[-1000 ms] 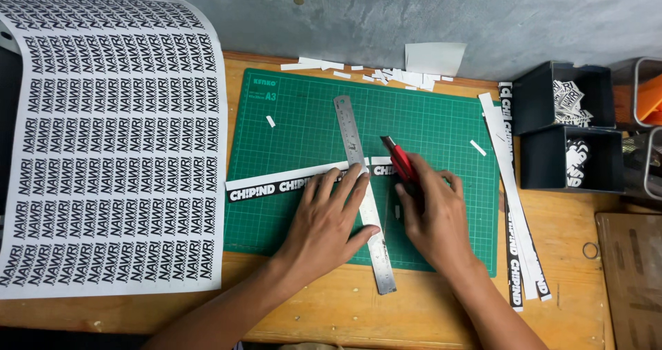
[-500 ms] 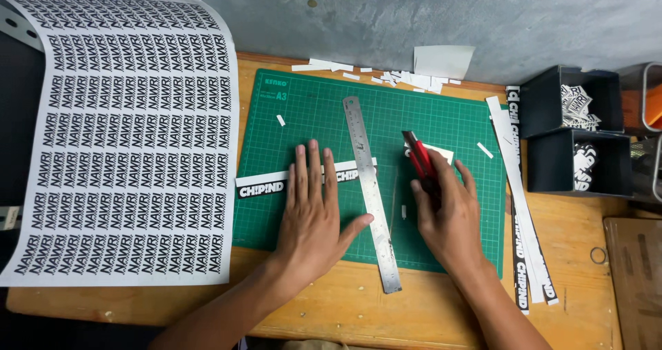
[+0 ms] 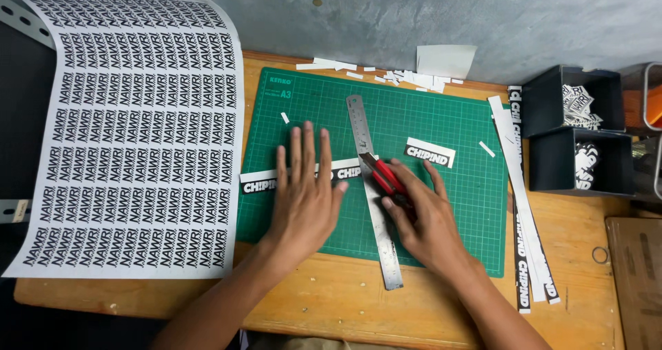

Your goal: The person uses a metal ruler and a red utility knife to cut strips of white stickers with black text on a green cutting mat. They repeatedly align the ruler, cut the material, and reposition the strips to separate individual pieces.

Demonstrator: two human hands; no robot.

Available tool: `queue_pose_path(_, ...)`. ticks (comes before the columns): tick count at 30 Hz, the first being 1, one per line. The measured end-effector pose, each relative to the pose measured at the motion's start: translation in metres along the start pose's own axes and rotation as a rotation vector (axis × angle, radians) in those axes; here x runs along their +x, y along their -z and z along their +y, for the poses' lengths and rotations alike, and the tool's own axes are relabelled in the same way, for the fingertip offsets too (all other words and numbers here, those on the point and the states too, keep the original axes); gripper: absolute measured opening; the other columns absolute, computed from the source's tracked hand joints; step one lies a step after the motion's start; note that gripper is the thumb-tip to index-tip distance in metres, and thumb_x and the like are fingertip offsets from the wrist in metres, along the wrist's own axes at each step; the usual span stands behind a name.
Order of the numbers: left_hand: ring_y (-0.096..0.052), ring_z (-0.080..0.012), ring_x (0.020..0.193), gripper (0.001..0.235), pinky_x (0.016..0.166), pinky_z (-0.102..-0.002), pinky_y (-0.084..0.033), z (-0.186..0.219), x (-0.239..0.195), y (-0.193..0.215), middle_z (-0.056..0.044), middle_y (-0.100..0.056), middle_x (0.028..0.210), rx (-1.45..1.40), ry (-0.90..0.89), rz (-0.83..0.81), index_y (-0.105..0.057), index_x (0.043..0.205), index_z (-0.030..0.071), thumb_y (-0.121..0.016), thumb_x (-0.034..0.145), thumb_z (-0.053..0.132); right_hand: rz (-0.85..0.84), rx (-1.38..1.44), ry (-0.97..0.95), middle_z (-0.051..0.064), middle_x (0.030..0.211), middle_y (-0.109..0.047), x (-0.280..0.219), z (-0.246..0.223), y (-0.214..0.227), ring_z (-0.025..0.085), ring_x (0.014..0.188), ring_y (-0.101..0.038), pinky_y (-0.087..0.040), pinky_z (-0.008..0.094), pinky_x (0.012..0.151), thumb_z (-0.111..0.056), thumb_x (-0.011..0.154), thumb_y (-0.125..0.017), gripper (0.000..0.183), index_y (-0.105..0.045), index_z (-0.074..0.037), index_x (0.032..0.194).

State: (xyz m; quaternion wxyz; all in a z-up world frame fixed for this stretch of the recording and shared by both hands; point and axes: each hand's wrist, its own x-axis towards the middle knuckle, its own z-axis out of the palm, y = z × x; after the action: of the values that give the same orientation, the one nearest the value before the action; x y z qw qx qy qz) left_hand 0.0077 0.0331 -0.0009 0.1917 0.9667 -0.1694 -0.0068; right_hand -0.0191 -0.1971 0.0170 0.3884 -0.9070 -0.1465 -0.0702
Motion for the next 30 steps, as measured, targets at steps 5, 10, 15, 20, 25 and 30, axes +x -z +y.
queue_pose_path(5, 0.002, -0.058, 0.173, 0.091, 0.138, -0.068, -0.006, -0.032, 0.01, 0.006, -0.043, -0.003, 0.185, 0.042, 0.131, 0.012, -0.009, 0.184, -0.004, -0.058, 0.114, 0.027, 0.002, -0.032, 0.013, 0.021, 0.143, -0.08, -0.002, 0.008, -0.001, 0.038, 0.146, -0.069, -0.026, 0.069, 0.136, -0.012, 0.103, -0.08, 0.05, -0.066, -0.001, 0.149)
queue_pose_path(10, 0.006, -0.0581, 0.174, 0.094, 0.139, -0.067, -0.001, -0.019, 0.015, -0.007, -0.042, 0.002, 0.186, 0.009, 0.087, -0.02, -0.009, 0.185, -0.002, -0.056, 0.116, 0.043, -0.007, -0.077, 0.003, 0.021, 0.145, -0.079, -0.004, 0.014, -0.001, 0.037, 0.149, -0.066, -0.025, 0.069, 0.136, -0.014, 0.103, -0.08, 0.051, -0.065, -0.001, 0.15)
queue_pose_path(15, -0.001, -0.056, 0.176, 0.097, 0.14, -0.067, -0.002, 0.004, 0.016, -0.013, -0.04, -0.004, 0.188, 0.004, 0.034, 0.122, -0.016, 0.184, -0.001, -0.063, 0.114, 0.046, 0.064, -0.16, -0.028, 0.021, 0.134, -0.082, -0.009, 0.023, -0.003, 0.036, 0.138, -0.074, -0.025, 0.067, 0.137, -0.015, 0.103, -0.081, 0.054, -0.065, -0.001, 0.153)
queue_pose_path(20, -0.002, -0.0568, 0.175, 0.1, 0.14, -0.068, -0.004, -0.002, 0.014, 0.003, -0.04, -0.006, 0.187, 0.013, 0.025, 0.138, -0.018, 0.185, 0.0, -0.073, 0.106, 0.031, 0.083, -0.248, 0.033, 0.02, 0.136, -0.082, -0.007, 0.016, -0.001, 0.035, 0.142, -0.072, -0.022, 0.065, 0.139, -0.017, 0.102, -0.083, 0.053, -0.067, -0.002, 0.15)
queue_pose_path(25, -0.002, -0.0581, 0.175, 0.104, 0.14, -0.068, -0.004, -0.007, 0.013, -0.004, -0.041, -0.007, 0.186, -0.009, 0.027, 0.151, -0.02, 0.184, 0.0, -0.076, 0.104, 0.034, 0.005, -0.27, 0.095, 0.019, 0.14, -0.082, -0.008, -0.002, -0.009, 0.033, 0.148, -0.068, -0.015, 0.068, 0.139, -0.018, 0.099, -0.083, 0.053, -0.07, -0.002, 0.148)
queue_pose_path(30, -0.003, -0.0576, 0.175, 0.096, 0.14, -0.067, -0.006, -0.006, 0.011, -0.011, -0.041, -0.009, 0.187, -0.003, 0.01, 0.15, -0.022, 0.184, 0.002, -0.071, 0.107, 0.032, -0.002, -0.221, 0.083, 0.021, 0.159, -0.07, -0.012, -0.01, -0.016, 0.036, 0.154, -0.061, -0.018, 0.068, 0.137, -0.016, 0.103, -0.078, 0.055, -0.064, -0.001, 0.154)
